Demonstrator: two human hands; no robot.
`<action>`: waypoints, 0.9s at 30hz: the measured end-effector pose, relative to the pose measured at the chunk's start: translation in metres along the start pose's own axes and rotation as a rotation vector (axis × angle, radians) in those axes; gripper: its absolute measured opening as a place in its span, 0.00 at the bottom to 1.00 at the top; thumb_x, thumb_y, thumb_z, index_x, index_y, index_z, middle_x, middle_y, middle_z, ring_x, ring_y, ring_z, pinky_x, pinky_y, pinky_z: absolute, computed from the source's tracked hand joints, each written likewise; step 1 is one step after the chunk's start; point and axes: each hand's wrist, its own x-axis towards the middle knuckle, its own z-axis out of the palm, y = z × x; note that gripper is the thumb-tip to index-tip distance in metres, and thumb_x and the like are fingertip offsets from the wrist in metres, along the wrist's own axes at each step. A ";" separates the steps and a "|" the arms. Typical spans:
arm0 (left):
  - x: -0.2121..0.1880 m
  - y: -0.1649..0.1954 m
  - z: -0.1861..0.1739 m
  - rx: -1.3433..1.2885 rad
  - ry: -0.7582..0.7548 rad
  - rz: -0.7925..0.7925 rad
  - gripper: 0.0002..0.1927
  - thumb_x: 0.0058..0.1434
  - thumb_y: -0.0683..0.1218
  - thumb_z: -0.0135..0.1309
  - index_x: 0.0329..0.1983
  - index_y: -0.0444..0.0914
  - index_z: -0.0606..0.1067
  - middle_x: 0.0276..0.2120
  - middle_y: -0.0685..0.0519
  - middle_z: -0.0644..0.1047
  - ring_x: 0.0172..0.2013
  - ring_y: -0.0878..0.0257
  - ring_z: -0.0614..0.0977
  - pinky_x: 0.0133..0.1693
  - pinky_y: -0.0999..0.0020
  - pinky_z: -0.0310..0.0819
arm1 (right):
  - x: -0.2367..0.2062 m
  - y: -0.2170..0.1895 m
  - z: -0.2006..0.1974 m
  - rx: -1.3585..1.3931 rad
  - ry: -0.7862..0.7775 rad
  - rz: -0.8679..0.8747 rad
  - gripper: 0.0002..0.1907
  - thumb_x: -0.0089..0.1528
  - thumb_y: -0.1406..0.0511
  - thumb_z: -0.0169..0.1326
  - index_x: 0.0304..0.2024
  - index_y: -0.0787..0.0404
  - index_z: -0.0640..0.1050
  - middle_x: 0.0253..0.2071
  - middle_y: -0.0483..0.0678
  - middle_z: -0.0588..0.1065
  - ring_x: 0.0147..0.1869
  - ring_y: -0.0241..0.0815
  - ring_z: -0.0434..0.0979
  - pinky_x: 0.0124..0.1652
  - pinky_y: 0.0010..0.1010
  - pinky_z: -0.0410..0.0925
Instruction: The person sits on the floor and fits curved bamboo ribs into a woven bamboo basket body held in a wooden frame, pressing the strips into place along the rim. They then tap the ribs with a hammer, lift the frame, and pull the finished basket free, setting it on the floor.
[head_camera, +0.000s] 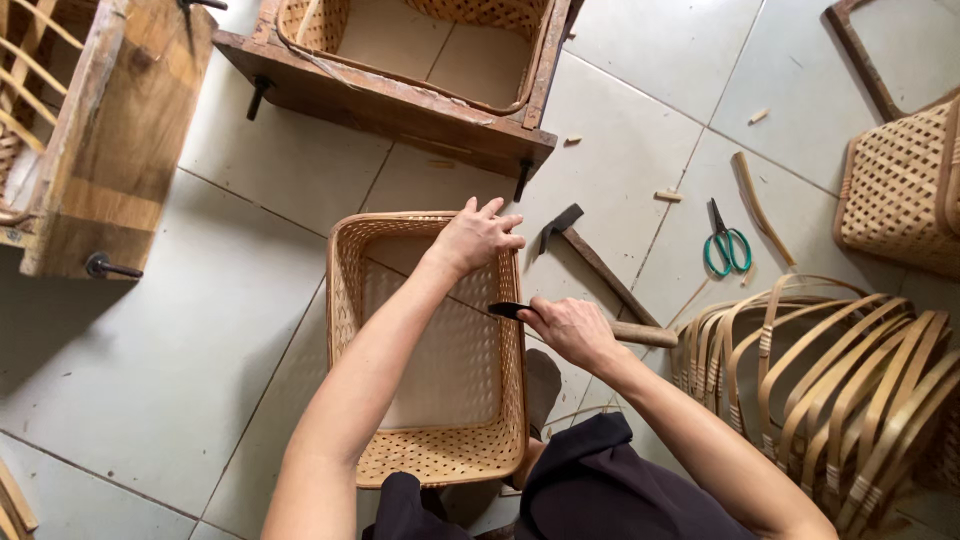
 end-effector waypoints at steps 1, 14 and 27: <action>0.000 0.000 -0.001 0.007 0.007 -0.001 0.13 0.65 0.50 0.50 0.50 0.59 0.79 0.64 0.59 0.73 0.65 0.48 0.70 0.58 0.35 0.67 | -0.002 0.002 0.000 0.023 -0.001 -0.012 0.24 0.68 0.48 0.46 0.31 0.59 0.76 0.20 0.56 0.75 0.27 0.61 0.77 0.30 0.52 0.68; -0.002 0.002 0.003 -0.004 0.025 -0.035 0.13 0.65 0.50 0.49 0.49 0.59 0.78 0.65 0.59 0.71 0.66 0.45 0.69 0.60 0.32 0.64 | -0.037 0.003 0.004 0.214 -0.248 0.109 0.22 0.68 0.49 0.45 0.34 0.58 0.77 0.19 0.57 0.74 0.25 0.61 0.77 0.30 0.50 0.70; -0.002 0.001 0.013 0.009 0.061 -0.030 0.13 0.64 0.49 0.50 0.50 0.58 0.78 0.65 0.58 0.72 0.65 0.43 0.70 0.59 0.31 0.64 | -0.081 0.011 0.024 0.339 -0.335 -0.053 0.17 0.66 0.51 0.50 0.37 0.57 0.79 0.20 0.57 0.75 0.27 0.60 0.78 0.31 0.49 0.70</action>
